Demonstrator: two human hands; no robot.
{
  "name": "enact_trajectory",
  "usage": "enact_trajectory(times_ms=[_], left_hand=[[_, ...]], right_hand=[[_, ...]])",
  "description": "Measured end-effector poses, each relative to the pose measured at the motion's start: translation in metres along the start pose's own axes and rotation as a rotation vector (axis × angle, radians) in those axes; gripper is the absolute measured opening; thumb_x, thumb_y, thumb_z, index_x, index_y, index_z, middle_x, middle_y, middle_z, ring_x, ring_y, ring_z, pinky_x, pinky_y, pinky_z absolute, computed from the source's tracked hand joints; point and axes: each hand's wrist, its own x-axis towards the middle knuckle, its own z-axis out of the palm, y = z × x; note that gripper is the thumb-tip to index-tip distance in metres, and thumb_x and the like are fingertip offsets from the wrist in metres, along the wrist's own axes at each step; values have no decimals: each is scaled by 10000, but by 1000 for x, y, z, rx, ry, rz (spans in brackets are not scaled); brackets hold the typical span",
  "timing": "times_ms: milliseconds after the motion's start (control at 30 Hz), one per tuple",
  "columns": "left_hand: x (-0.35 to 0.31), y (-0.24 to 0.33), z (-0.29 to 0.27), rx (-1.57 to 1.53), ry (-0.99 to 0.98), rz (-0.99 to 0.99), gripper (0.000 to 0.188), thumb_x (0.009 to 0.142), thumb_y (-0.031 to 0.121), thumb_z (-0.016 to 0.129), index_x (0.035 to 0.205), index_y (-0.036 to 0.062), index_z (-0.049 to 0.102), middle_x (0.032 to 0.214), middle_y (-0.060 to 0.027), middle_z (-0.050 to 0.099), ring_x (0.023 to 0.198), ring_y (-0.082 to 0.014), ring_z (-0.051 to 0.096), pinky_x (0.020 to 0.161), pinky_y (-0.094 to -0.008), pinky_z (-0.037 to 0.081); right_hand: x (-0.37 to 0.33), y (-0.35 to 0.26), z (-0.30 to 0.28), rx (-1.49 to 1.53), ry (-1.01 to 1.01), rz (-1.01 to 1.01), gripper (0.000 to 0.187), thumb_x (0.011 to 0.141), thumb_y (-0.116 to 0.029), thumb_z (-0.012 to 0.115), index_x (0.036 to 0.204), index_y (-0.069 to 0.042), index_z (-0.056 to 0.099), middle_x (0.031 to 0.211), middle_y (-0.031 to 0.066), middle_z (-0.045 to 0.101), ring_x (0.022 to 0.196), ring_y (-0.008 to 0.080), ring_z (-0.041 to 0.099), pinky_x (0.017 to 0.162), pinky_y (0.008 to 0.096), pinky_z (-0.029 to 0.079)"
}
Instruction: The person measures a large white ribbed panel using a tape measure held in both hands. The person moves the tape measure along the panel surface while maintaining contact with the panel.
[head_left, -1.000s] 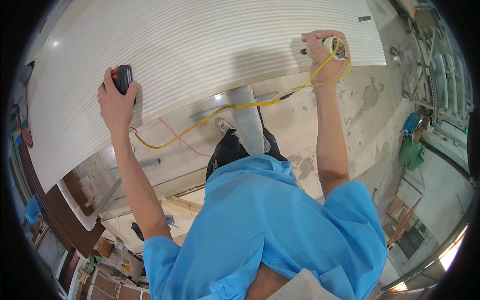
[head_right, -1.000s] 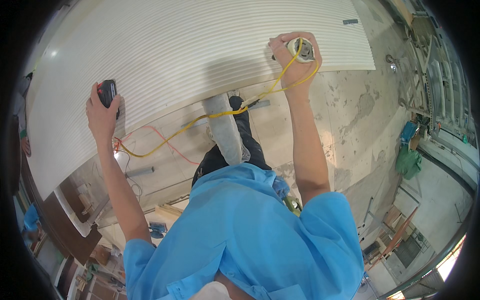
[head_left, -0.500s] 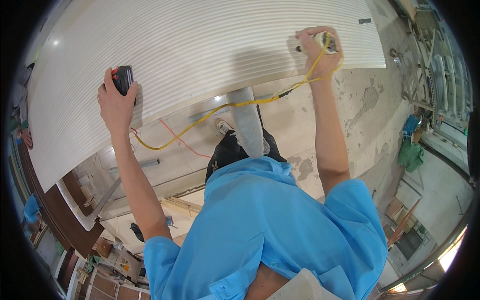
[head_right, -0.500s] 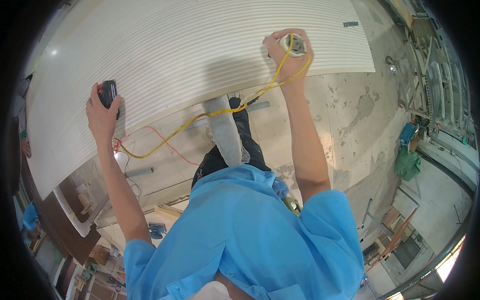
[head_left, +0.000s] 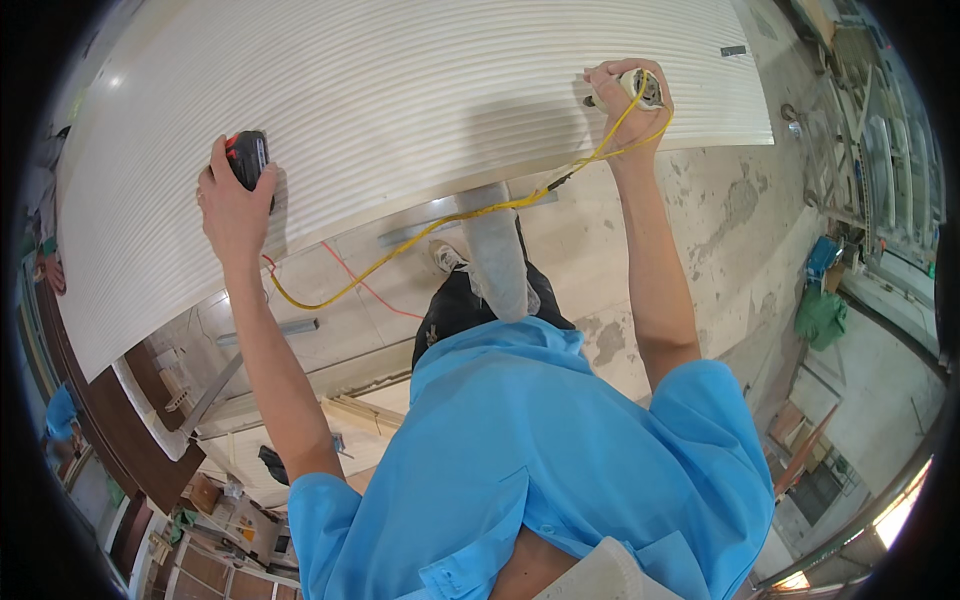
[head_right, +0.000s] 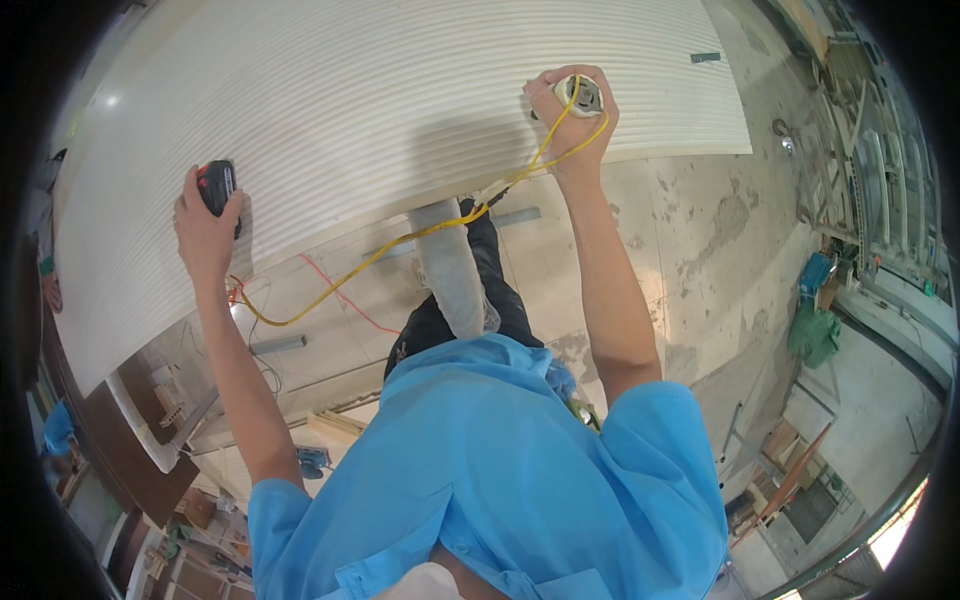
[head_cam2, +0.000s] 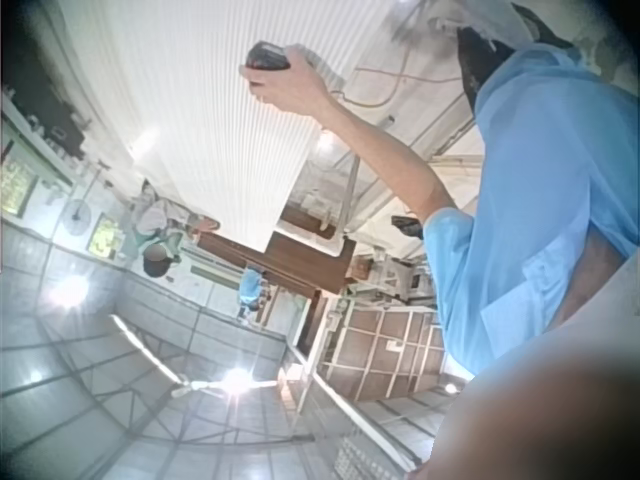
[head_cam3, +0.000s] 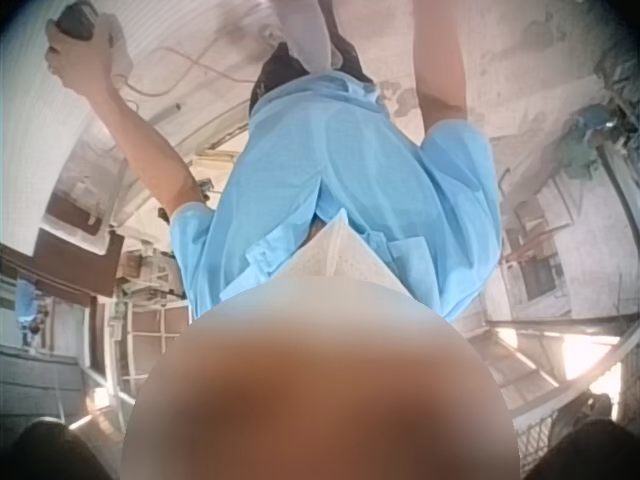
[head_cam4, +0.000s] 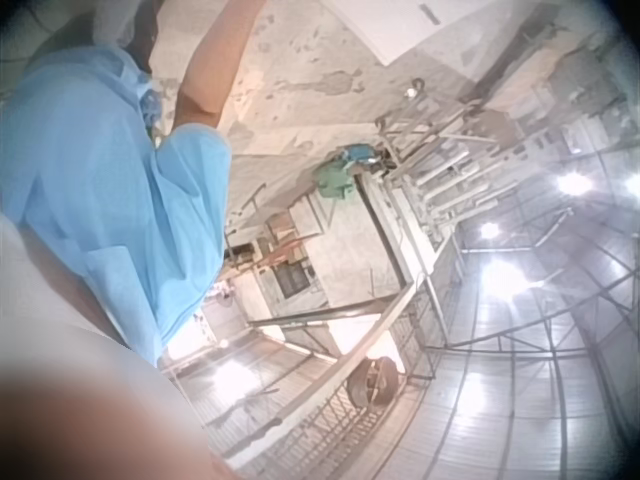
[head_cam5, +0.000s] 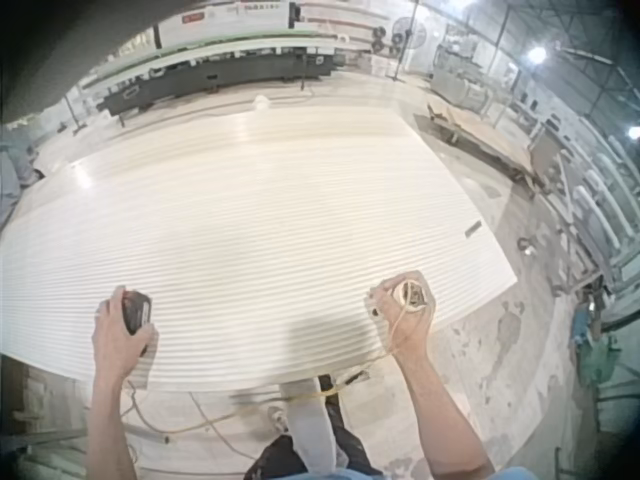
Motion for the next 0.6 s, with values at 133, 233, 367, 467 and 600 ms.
enact_trajectory(times_ms=[133,233,367,467,600], left_hand=[[1,1,0,-6,1,-5,838,849,452,753,1570,174,429,1430,-226,549,1270,-441,573,1021,-549,519],[2,1,1,-14,-4,-9,843,848,455,755,1574,178,426,1436,-223,544,1269,-437,577,1017,-550,523],[4,1,1,-6,-19,-25,843,849,454,753,1576,180,424,1439,-221,543,1270,-433,577,1015,-547,526],[5,1,2,-2,-4,-14,842,850,453,751,1577,181,423,1437,-219,544,1276,-429,574,1014,-545,527],[4,1,2,-20,-9,-21,846,848,453,753,1577,181,422,1435,-219,546,1282,-429,569,1014,-546,527]], right_hand=[[5,-1,-3,5,30,-68,170,832,-8,766,955,-9,649,885,98,728,832,177,701,811,329,559],[9,3,-1,-50,40,-80,179,817,-24,784,946,-18,661,871,76,736,797,144,692,753,292,554],[9,7,5,-19,19,56,176,820,-29,769,959,-19,661,855,79,741,812,150,704,758,290,557],[13,4,2,-85,25,-83,181,827,-29,764,968,-22,651,857,83,739,829,153,712,751,293,558],[21,2,0,7,-1,-75,171,845,-16,752,970,-10,636,878,103,731,871,190,720,816,325,563]])
